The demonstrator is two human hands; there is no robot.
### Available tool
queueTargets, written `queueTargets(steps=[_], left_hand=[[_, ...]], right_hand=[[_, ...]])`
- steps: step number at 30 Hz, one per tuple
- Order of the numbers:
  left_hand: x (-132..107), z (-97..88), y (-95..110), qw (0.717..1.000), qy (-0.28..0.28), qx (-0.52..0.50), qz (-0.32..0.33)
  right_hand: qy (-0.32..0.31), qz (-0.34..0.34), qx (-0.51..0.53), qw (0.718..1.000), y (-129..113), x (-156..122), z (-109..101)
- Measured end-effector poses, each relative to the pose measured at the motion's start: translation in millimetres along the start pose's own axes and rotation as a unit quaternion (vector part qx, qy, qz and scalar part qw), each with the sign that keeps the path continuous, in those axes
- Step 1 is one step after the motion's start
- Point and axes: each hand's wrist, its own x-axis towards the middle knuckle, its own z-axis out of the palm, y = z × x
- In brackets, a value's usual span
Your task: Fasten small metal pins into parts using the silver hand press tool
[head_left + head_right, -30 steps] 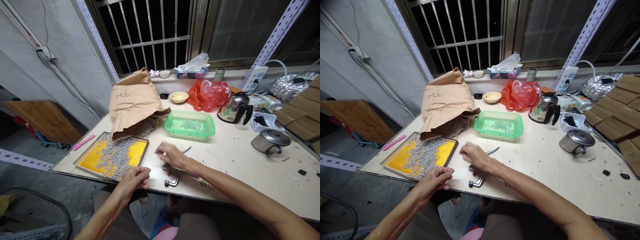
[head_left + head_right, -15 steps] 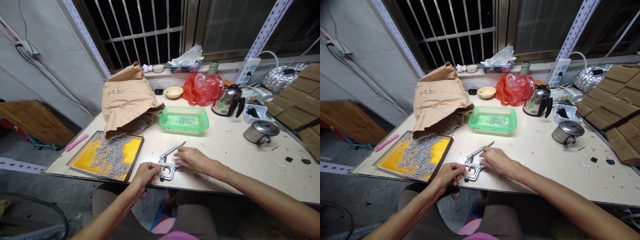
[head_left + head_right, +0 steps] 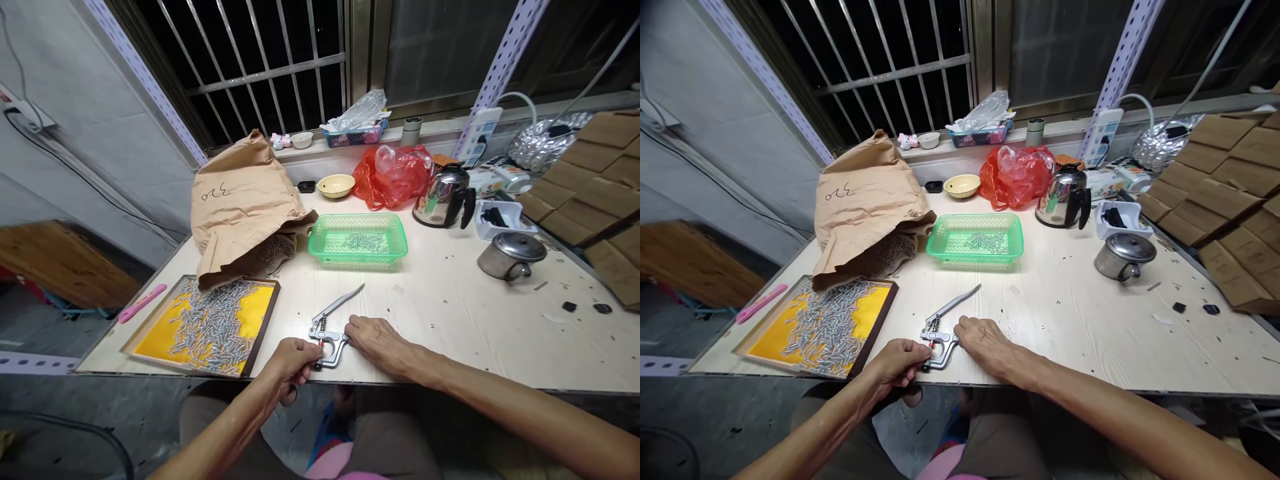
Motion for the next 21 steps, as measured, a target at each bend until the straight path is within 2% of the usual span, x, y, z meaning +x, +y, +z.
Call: queueTargets(steps=[3,9,14,17,21], left_hand=[[3.0,-1.3,6.0,0.999,-0.013,0.033,-0.018],[7.4,-6.3,22.6,0.988,0.043,0.139,-0.051],[11.8,-7.9,24.4,0.98,0.005,0.199,-0.028],[12.5,-7.2,28.5,0.979,-0.02,0.199,-0.035],[12.4,-7.0,39.5,0.973,-0.021,0.223,-0.055]], right_hand=[[0.005,-0.002,0.003,1.0,-0.3,-1.9,1.9],[0.005,0.001,0.013,1.0,-0.2,-2.6,3.1],[0.002,-0.003,0.028,1.0,0.3,-3.9,3.7],[0.007,-0.011,0.036,0.999,0.8,-4.7,4.2],[0.007,-0.008,0.032,0.999,0.7,-4.3,3.7]])
